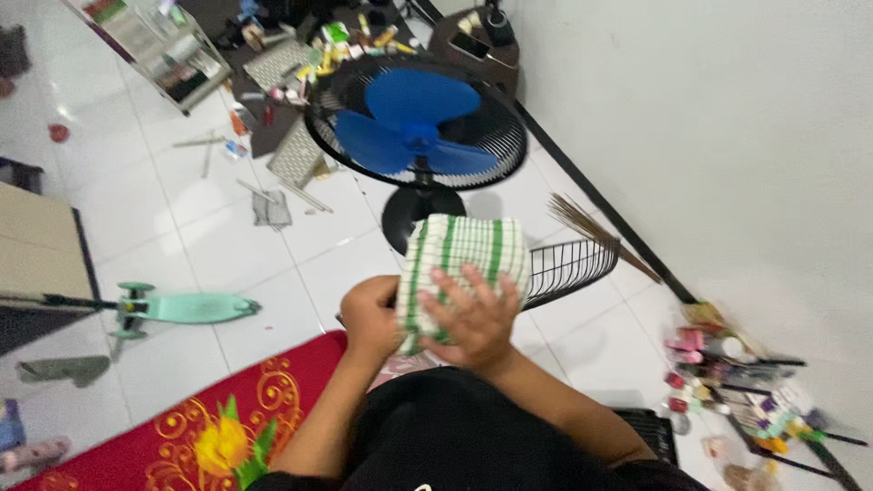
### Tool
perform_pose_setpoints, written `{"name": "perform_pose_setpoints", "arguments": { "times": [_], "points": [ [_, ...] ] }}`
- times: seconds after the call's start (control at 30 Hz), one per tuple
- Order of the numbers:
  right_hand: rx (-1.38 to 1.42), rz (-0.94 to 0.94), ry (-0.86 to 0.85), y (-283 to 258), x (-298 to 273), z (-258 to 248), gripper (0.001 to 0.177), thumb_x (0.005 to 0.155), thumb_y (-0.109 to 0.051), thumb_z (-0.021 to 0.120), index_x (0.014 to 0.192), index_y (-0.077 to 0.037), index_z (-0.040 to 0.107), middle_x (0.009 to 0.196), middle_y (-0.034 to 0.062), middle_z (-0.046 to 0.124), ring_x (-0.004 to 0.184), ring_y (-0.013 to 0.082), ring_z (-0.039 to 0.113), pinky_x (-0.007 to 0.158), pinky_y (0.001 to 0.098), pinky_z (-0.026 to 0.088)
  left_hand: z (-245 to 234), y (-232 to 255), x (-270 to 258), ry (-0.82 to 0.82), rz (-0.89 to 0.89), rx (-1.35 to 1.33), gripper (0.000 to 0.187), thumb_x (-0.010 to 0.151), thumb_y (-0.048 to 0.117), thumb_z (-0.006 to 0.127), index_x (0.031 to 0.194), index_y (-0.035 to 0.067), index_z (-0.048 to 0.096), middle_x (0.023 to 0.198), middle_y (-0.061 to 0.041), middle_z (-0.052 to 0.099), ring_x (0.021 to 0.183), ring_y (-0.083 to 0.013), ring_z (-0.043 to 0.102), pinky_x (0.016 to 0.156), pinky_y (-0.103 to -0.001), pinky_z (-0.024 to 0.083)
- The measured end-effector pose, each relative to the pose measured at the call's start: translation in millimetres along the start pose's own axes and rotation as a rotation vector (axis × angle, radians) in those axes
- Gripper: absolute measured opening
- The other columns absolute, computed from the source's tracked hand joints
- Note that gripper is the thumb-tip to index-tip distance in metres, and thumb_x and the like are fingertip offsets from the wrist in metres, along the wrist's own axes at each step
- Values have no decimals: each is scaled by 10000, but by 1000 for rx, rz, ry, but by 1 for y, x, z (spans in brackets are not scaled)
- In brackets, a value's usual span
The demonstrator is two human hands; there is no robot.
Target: The person removes the front grille of a standing electric fan, wipes the grille with a cloth, and places it aside. The fan blades remain exposed while the person continues to clean the grille.
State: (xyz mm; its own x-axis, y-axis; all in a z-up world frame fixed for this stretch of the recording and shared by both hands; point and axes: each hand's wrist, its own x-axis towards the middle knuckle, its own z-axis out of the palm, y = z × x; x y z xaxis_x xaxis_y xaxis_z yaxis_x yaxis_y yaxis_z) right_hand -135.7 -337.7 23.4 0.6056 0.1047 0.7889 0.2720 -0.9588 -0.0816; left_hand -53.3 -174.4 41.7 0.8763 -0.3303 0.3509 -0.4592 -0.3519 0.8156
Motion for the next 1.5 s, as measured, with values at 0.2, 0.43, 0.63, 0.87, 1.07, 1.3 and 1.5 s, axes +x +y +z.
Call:
{"name": "perform_pose_setpoints", "arguments": {
  "times": [0.2, 0.43, 0.63, 0.87, 1.07, 1.3, 1.5],
  "points": [
    [437, 820, 228, 44, 82, 35, 394, 1003, -317, 548, 1301, -69, 622, 1325, 140, 628, 1272, 321, 594, 1154, 607, 410, -72, -28, 54, -10, 51, 137, 508, 806, 375, 814, 524, 70, 521, 495, -59, 507, 444, -223, 513, 459, -367, 383],
    [216, 351, -31, -12, 95, 86, 261, 841, -234, 587, 986, -49, 700, 916, 114, 652, 922, 277, 613, 960, 517, 432, -85, -53, 111, -89, 406, 143, 353, 818, 325, 781, 644, 104, 568, 625, -42, 554, 576, -238, 567, 537, -363, 412],
    [203, 710, 57, 20, 115, 83, 243, 1033, -237, 588, 915, -39, 666, 809, 121, 643, 820, 252, 579, 865, 446, 459, -122, -74, 148, -146, 217, 176, 498, 784, 367, 841, 516, 89, 526, 485, -50, 493, 438, -218, 508, 443, -359, 370],
    [86, 395, -171, -7, 110, 144, 220, 885, -257, 660, 778, -66, 676, 676, 76, 643, 596, 195, 555, 685, 433, 455, -128, -80, 157, -170, 274, 180, 292, 710, 272, 770, 598, 95, 567, 575, -29, 560, 517, -207, 559, 486, -344, 407],
    [422, 793, -91, 50, 87, 121, 285, 973, -183, 639, 713, -71, 670, 568, 29, 634, 441, 95, 615, 386, 251, 455, -139, -75, 167, -221, 355, 10, 327, 860, 372, 786, 770, 90, 646, 736, -26, 657, 638, -189, 641, 552, -312, 491],
    [591, 1358, 65, 46, 112, 76, 232, 1018, -182, 637, 817, -78, 687, 702, 64, 684, 530, 128, 626, 502, 276, 510, -141, -115, 178, -386, 261, 91, 446, 820, 380, 839, 602, 83, 586, 550, -56, 586, 497, -223, 591, 490, -366, 450],
    [138, 687, -548, -16, 136, 128, 252, 925, -294, 675, 801, -99, 774, 621, 85, 720, 478, 228, 615, 596, 402, 495, -93, -106, 151, -400, 468, 70, 221, 817, 259, 756, 766, 87, 627, 696, -58, 609, 607, -243, 612, 563, -366, 475]
  ]
}}
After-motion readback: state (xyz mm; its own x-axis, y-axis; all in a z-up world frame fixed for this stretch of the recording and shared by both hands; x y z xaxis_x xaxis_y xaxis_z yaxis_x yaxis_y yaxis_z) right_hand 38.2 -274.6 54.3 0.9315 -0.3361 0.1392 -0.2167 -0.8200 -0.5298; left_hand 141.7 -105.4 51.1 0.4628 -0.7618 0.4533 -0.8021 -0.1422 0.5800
